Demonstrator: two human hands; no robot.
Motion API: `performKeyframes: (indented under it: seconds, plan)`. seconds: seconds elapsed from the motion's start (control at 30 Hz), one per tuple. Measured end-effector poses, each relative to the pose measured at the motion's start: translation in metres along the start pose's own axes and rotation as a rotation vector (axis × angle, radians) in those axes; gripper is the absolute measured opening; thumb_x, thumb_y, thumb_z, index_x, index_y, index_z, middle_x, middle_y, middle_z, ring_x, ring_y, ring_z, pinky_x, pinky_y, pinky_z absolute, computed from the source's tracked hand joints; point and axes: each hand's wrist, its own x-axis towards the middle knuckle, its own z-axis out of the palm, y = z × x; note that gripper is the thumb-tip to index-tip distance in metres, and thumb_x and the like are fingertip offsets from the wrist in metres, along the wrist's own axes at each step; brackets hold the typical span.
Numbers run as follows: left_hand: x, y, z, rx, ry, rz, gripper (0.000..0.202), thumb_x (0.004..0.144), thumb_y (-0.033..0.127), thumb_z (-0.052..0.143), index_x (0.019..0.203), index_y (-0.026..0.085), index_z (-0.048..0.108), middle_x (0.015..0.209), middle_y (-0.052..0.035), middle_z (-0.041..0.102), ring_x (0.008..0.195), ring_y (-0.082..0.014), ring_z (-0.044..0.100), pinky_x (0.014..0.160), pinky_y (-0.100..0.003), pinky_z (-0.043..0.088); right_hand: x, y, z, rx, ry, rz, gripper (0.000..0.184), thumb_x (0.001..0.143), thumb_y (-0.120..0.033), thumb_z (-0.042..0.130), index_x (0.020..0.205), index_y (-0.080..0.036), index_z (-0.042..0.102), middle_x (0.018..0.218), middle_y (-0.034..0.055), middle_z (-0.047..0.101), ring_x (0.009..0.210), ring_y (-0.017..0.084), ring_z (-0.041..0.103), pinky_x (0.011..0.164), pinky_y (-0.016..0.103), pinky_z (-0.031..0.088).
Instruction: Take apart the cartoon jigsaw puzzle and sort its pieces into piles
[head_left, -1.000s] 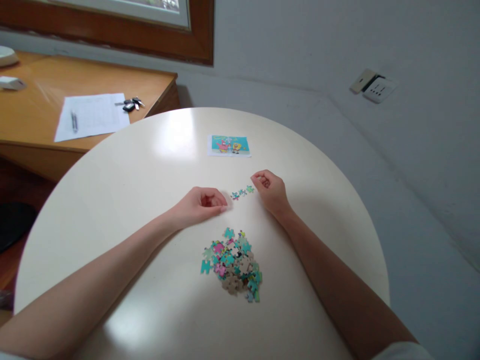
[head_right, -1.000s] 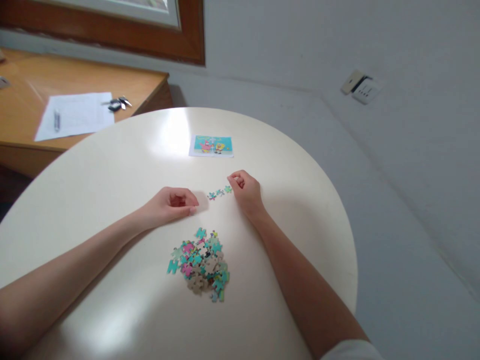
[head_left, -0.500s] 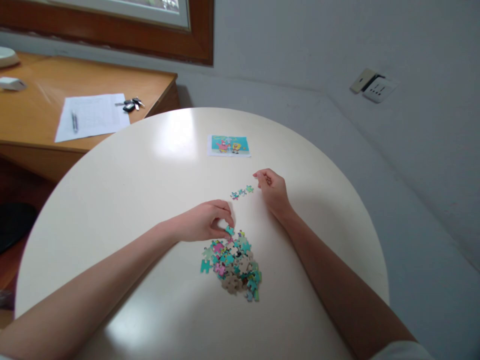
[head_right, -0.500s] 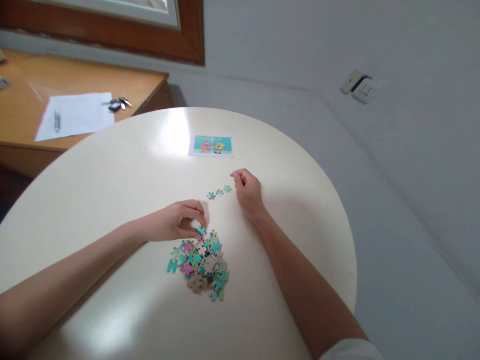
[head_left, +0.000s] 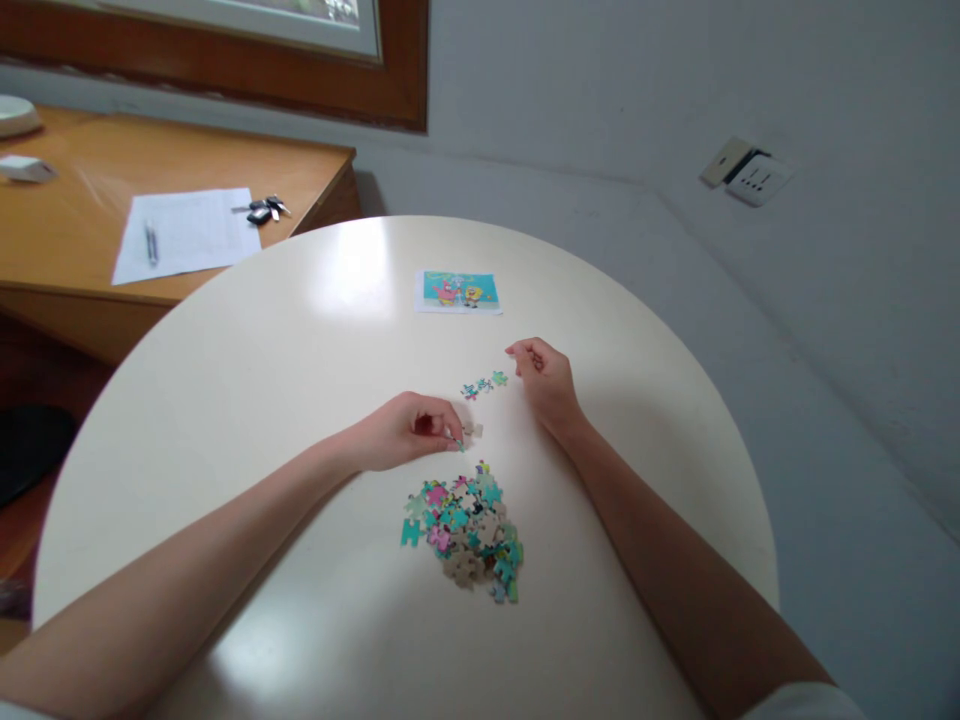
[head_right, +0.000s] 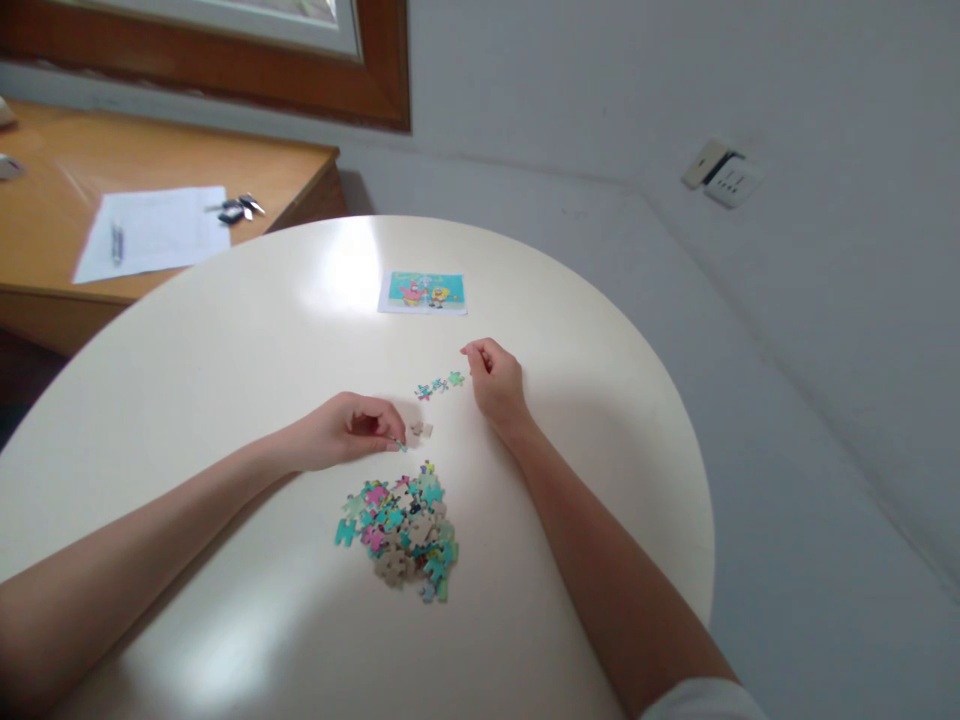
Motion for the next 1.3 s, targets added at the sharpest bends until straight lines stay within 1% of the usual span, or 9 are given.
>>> performKeyframes:
  seconds: [0.1,0.23,0.3,0.5,0.7,0.83,0.93,1.03,1.3]
  plan:
    - [0.003,-0.002,-0.004,-0.086,0.202,-0.006,0.016,0.071,0.031,0.065,0.070,0.015,0.061,0.050,0.0037,0.045,0.047,-0.0072,0.036,0.046,-0.021,0.029,0.000,-0.001,0.000,0.006,-0.001,-0.001,0.024,0.080,-0.039,0.048,0.073,-0.018,0.058,0.050,-0.0051,0.040,0.047,0.009,0.036,0.047,0.023,0.028]
    - [0.007,-0.005,-0.018,-0.056,0.514,0.017,0.016,0.068,0.030,0.067,0.067,0.015,0.062,0.059,-0.0004,0.056,0.056,-0.0102,0.044,0.054,-0.024,0.034,0.000,-0.001,0.001,0.005,0.000,-0.004,0.026,0.080,-0.041,0.047,0.073,-0.018,0.058,0.051,-0.0046,0.040,0.048,0.010,0.036,0.047,0.023,0.028]
    - [0.008,-0.007,-0.025,-0.022,0.579,-0.004,0.017,0.067,0.031,0.067,0.067,0.014,0.063,0.060,-0.0012,0.058,0.057,-0.0110,0.046,0.055,-0.024,0.034,0.000,0.000,0.001,0.003,-0.001,-0.008,0.027,0.080,-0.042,0.047,0.073,-0.019,0.058,0.051,-0.0046,0.040,0.048,0.010,0.036,0.048,0.023,0.028]
    - [0.007,-0.010,-0.028,0.197,0.491,-0.057,0.015,0.068,0.029,0.063,0.066,0.014,0.063,0.059,-0.0008,0.058,0.055,-0.0105,0.044,0.056,-0.024,0.033,0.000,0.000,0.000,-0.006,-0.012,-0.009,0.025,0.080,-0.039,0.047,0.073,-0.018,0.058,0.051,-0.0047,0.040,0.048,0.010,0.037,0.048,0.023,0.028]
    - [0.007,-0.015,-0.025,0.327,0.504,0.001,0.011,0.069,0.027,0.062,0.065,0.016,0.063,0.055,0.0012,0.053,0.052,-0.0102,0.039,0.054,-0.023,0.030,-0.001,0.000,0.000,-0.040,-0.020,-0.032,0.024,0.082,-0.037,0.046,0.073,-0.018,0.059,0.050,-0.0045,0.041,0.048,0.010,0.038,0.048,0.023,0.029]
    - [0.008,-0.013,-0.024,0.395,0.491,-0.006,0.012,0.071,0.027,0.060,0.065,0.017,0.061,0.058,0.0010,0.052,0.054,-0.0109,0.040,0.057,-0.024,0.032,-0.005,-0.006,-0.001,-0.158,-0.078,-0.166,0.023,0.084,-0.033,0.045,0.074,-0.018,0.059,0.059,-0.0006,0.052,0.054,0.012,0.044,0.056,0.025,0.036]
    - [0.008,-0.011,-0.023,0.434,0.484,0.002,0.012,0.072,0.026,0.058,0.064,0.018,0.059,0.059,0.0008,0.051,0.055,-0.0116,0.041,0.058,-0.024,0.033,-0.012,-0.013,0.000,-0.273,-0.184,-0.391,0.020,0.084,-0.028,0.047,0.071,-0.019,0.059,0.066,0.0032,0.058,0.064,0.015,0.048,0.067,0.029,0.039]
    - [0.009,-0.011,-0.022,0.444,0.474,0.009,0.011,0.072,0.025,0.059,0.064,0.017,0.058,0.061,0.0006,0.051,0.056,-0.0116,0.041,0.059,-0.025,0.033,-0.018,-0.020,0.002,-0.304,-0.342,-0.544,0.021,0.085,-0.027,0.047,0.069,-0.020,0.058,0.063,0.0029,0.055,0.065,0.016,0.047,0.069,0.030,0.038]
    - [0.010,-0.017,-0.025,0.515,0.479,-0.003,0.008,0.071,0.019,0.061,0.064,0.017,0.061,0.076,-0.0031,0.050,0.067,-0.0142,0.043,0.068,-0.028,0.035,-0.023,-0.035,-0.001,-0.398,-0.584,-0.668,0.021,0.080,-0.031,0.058,0.063,-0.020,0.051,0.064,0.0016,0.055,0.065,0.015,0.044,0.065,0.029,0.033]
